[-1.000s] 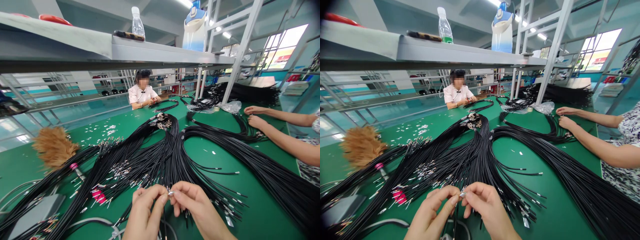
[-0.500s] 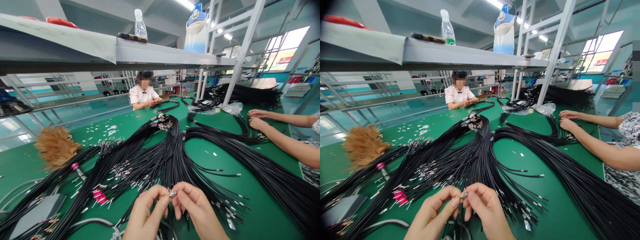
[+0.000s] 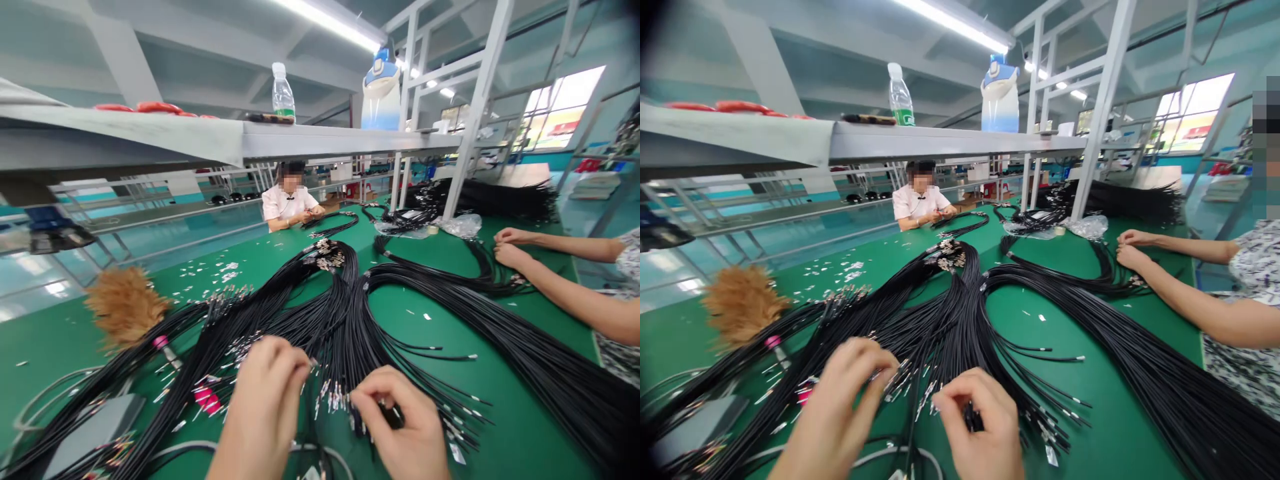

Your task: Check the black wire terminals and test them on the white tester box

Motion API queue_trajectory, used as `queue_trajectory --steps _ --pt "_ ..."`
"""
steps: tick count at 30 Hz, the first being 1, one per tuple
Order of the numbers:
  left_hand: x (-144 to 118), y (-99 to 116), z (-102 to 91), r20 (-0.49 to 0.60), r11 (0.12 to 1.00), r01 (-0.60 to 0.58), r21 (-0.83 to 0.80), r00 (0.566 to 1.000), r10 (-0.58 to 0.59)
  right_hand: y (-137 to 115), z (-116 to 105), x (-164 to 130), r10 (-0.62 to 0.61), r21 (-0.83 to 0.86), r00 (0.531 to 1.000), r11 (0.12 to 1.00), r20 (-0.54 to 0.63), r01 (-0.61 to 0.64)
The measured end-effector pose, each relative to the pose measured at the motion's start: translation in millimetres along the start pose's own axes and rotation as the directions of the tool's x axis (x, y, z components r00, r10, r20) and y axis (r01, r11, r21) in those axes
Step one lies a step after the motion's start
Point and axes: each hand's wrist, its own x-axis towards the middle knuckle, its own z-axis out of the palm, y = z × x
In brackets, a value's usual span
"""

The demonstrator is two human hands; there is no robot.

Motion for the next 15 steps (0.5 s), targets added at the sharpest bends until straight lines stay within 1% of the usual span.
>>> queue_trajectory --steps 1,2,3,4,5,6,7,8,9,11,13,15 --pt "7 -9 -9.6 -0.104 0.998 0.058 0.016 0.993 -0.056 -1 -2 1 0.028 0.028 0.998 0.999 -0.050 -0.026" --pt "12 -20 -17.3 -0.187 0.990 0.142 0.022 0.973 -0.135 -2 -3 2 0.070 0.054 0.994 0.996 -0.090 -0.065" --pt "13 -34 -22.7 -0.271 0.957 0.290 0.015 0.922 -0.275 -1 -5 2 0.120 0.079 0.987 0.991 -0.108 -0.111" --pt "11 -50 -26.3 -0.315 0.924 0.382 0.015 0.879 -0.358 0 -5 2 0.170 0.103 0.980 0.982 -0.104 -0.159" --pt "6 -66 -29.0 -0.292 0.904 0.426 0.045 0.871 -0.396 2 -6 2 0.208 0.120 0.975 0.973 -0.084 -0.198" --pt "-2 -80 -31.9 -0.247 0.883 0.462 0.081 0.868 -0.431 5 -6 1 0.221 0.126 0.974 0.969 -0.055 -0.212" --pt "-13 -92 -36.3 -0.197 0.864 0.490 0.116 0.864 -0.463 7 -6 1 0.210 0.121 0.977 0.971 -0.035 -0.205" --pt "-25 -100 -42.9 -0.185 0.845 0.514 0.147 0.854 -0.487 10 -6 1 0.184 0.104 0.983 0.978 -0.026 -0.181" --pt "-39 -103 -52.1 -0.208 0.824 0.538 0.177 0.839 -0.503 12 -7 0 0.148 0.081 0.989 0.986 -0.022 -0.145" --pt "-71 -98 -76.8 -0.231 0.811 0.553 0.192 0.828 -0.511 14 -8 0 0.075 0.037 0.997 0.997 -0.013 -0.075" --pt "-113 -83 -103.0 -0.209 0.796 0.587 0.148 0.805 -0.555 15 -9 -1 0.029 0.019 0.999 0.999 0.014 -0.029" --pt "-162 -61 -121.6 -0.158 0.756 0.644 0.119 0.764 -0.625 13 -12 -2 -0.020 0.016 0.999 1.000 0.049 0.020"
